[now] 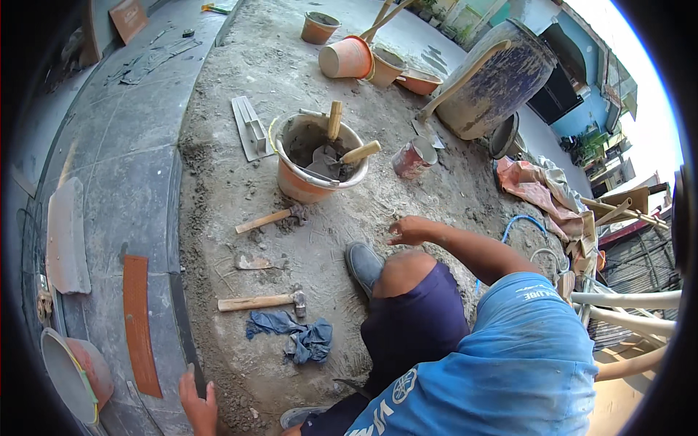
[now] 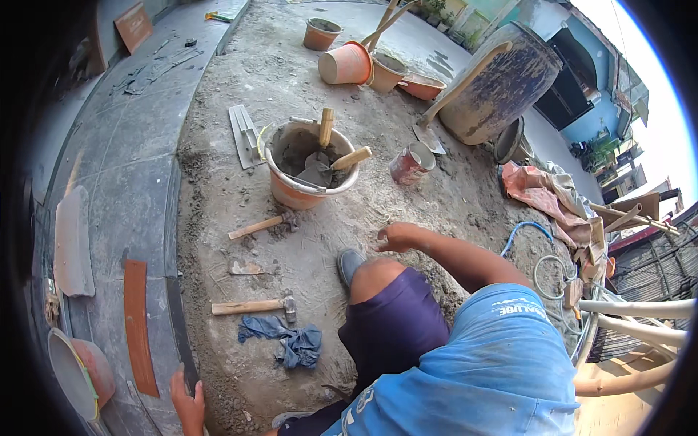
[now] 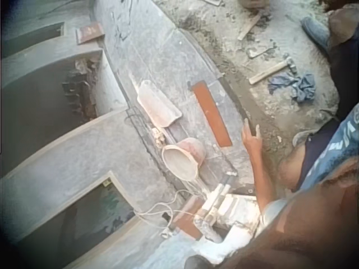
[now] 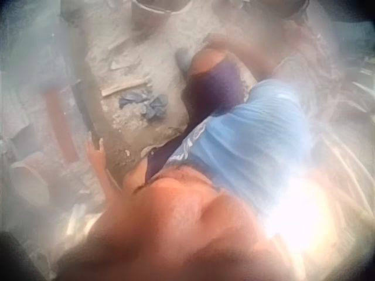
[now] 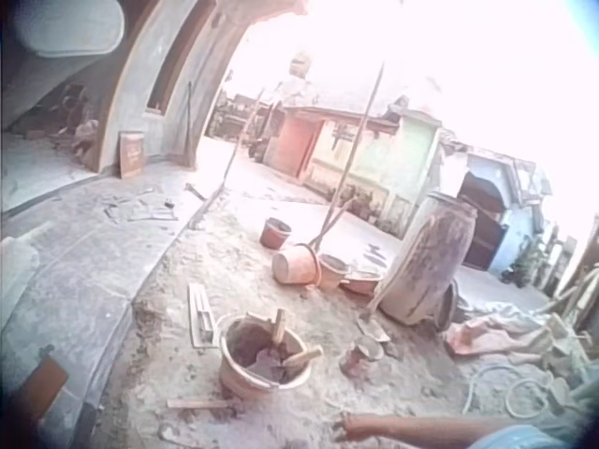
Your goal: The person kneels on a construction floor and installs gray stone tiles along a curved edge. They use a wooden mallet to tap the tiles into place, then insert small white spacers between tiles to maintain even gaps. The person also places small stones under the tile edge for support and uses a cloth to wipe the surface.
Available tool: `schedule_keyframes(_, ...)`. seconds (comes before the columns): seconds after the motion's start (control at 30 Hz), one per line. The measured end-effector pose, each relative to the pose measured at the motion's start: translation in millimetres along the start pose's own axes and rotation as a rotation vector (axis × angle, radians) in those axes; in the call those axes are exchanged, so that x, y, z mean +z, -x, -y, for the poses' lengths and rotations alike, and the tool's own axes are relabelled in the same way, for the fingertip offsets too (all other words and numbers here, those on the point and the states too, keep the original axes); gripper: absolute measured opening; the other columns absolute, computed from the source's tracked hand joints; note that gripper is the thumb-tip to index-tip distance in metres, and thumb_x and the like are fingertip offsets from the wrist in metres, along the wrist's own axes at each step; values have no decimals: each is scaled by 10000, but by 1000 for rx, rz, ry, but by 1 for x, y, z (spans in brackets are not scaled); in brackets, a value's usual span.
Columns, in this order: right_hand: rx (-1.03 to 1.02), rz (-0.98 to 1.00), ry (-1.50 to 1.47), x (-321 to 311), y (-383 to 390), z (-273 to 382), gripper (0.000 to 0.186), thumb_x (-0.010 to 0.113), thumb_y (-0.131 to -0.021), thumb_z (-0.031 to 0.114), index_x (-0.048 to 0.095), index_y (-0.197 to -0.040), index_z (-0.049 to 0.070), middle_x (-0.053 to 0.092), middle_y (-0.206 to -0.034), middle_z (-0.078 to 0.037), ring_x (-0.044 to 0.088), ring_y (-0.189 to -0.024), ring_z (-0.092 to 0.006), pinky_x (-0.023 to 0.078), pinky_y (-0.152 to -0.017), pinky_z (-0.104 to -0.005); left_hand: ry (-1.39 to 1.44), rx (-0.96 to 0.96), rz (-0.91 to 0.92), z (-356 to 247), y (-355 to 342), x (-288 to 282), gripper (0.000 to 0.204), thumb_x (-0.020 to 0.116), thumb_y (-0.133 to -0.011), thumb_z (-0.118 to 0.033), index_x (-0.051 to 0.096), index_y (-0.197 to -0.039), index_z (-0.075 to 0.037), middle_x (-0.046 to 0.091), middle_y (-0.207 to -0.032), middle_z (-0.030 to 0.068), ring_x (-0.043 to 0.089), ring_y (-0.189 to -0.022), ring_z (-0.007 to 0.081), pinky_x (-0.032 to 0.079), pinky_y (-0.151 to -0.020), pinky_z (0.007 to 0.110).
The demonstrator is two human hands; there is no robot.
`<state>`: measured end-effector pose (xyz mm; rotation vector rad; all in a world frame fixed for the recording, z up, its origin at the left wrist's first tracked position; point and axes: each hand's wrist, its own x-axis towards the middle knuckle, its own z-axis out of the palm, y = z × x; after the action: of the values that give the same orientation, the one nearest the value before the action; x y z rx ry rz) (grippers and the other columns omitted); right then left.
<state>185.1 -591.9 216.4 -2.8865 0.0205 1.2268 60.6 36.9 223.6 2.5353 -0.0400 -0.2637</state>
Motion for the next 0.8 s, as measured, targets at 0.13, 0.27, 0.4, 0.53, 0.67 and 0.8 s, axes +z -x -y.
schedule_keyframes(0.13, 100, -15, -84, 17, -40, -64, 592, 526, -809, 592, 571, -1152, 110, 601, -1100, -160, 555, -1041, -345, 450, -862, -434, -51, -109, 191, -33, -33, 5, 540, 637, -805, -184, 452, -1302, -80, 487, -1281, 188, 443, -1177, 360, 348, -999, 405)
schedule_keyframes(0.27, 111, -143, -208, 3, -95, -99, 570, 527, -818, 574, 573, -1148, 112, 601, -1103, -152, 556, -1040, -342, 454, -861, -432, -172, -125, 429, -63, -79, 3, 570, 657, -789, -170, 441, -1309, -80, 504, -1247, 201, 465, -1160, 357, 369, -981, 410)
schedule_keyframes(0.4, 75, -153, -174, -31, -110, -114, 573, 535, -815, 560, 573, -1144, 92, 595, -1107, -172, 552, -1048, -338, 457, -859, -432, -359, -24, 478, -87, -137, -24, 553, 707, -707, -172, 503, -1192, -3, 525, -1165, 223, 494, -1089, 385, 396, -936, 413)
schedule_keyframes(0.53, -30, -14, -190, -66, -55, -119, 571, 541, -816, 549, 572, -1157, 92, 599, -1100, -179, 546, -1057, -342, 444, -877, -435, -320, 31, 445, -139, -179, -86, 564, 730, -694, -248, 528, -1172, -27, 533, -1157, 221, 498, -1090, 390, 413, -915, 422)
schedule_keyframes(0.67, -84, 29, -265, -106, 24, -119, 580, 539, -816, 550, 567, -1169, 89, 592, -1105, -195, 539, -1063, -354, 433, -897, -429, -335, 38, 437, -185, -171, -157, 545, 734, -692, -265, 547, -1154, -45, 517, -1191, 223, 504, -1087, 390, 419, -912, 417)
schedule_keyframes(0.8, -27, -105, -377, -130, 127, -154, 617, 531, -817, 555, 548, -1189, 63, 550, -1189, -195, 488, -1139, -351, 388, -965, -404, -367, 34, 412, -243, -149, -210, 564, 739, -684, -274, 542, -1163, -49, 498, -1212, 235, 510, -1076, 399, 423, -908, 418)
